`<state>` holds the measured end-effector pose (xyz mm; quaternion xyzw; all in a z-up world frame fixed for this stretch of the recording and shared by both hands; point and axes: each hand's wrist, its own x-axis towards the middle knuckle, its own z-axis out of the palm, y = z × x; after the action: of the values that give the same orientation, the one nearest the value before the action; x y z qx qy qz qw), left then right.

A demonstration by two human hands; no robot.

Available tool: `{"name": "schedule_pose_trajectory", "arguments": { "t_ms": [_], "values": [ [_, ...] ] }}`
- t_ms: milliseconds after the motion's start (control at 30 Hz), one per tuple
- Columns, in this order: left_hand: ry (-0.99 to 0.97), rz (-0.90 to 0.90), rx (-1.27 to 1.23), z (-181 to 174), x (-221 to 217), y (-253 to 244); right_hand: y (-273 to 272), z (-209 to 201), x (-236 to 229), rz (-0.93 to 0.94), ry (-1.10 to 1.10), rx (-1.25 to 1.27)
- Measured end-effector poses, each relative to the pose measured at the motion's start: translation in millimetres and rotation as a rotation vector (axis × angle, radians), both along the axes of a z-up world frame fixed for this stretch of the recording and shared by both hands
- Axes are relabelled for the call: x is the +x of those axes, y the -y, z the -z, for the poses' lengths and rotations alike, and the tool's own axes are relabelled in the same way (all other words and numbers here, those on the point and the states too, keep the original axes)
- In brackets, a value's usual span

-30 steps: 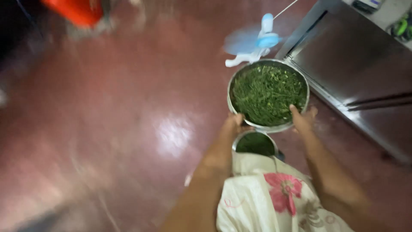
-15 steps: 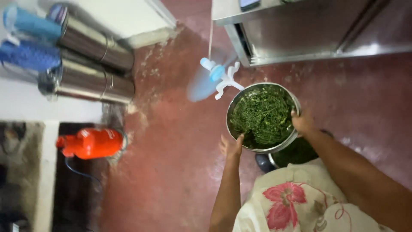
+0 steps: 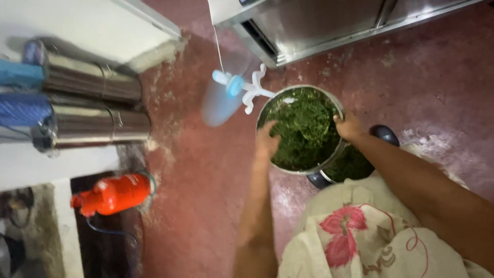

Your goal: Mixing and aerating green tea leaves by hand in a metal bowl

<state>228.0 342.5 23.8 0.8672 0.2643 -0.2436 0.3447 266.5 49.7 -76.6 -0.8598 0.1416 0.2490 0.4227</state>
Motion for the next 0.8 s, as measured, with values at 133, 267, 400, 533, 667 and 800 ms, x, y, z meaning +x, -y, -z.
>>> {"name": "schedule_pose_trajectory", "arguments": {
  "t_ms": [133,267,400,533,667,800],
  "values": [
    [0.366,0.109,0.068,-36,0,-32,3,2,-6,0.001,0.234,0.044],
    [0.503,0.009,-0.006,-151,-15,-10,-13,5,7,0.091,0.204,-0.025],
    [0.635,-0.066,-0.062,-212,-22,-2,-22,-51,17,0.039,-0.006,0.139],
    [0.893,0.013,0.059,-246,-32,1,-17,-67,23,0.119,-0.259,0.481],
    [1.004,0.007,0.086,-263,-41,4,-33,-3,32,0.1,-0.253,0.407],
    [1.046,0.023,0.077,-200,-45,-7,-25,1,35,0.024,-0.231,0.51]
  ]
}}
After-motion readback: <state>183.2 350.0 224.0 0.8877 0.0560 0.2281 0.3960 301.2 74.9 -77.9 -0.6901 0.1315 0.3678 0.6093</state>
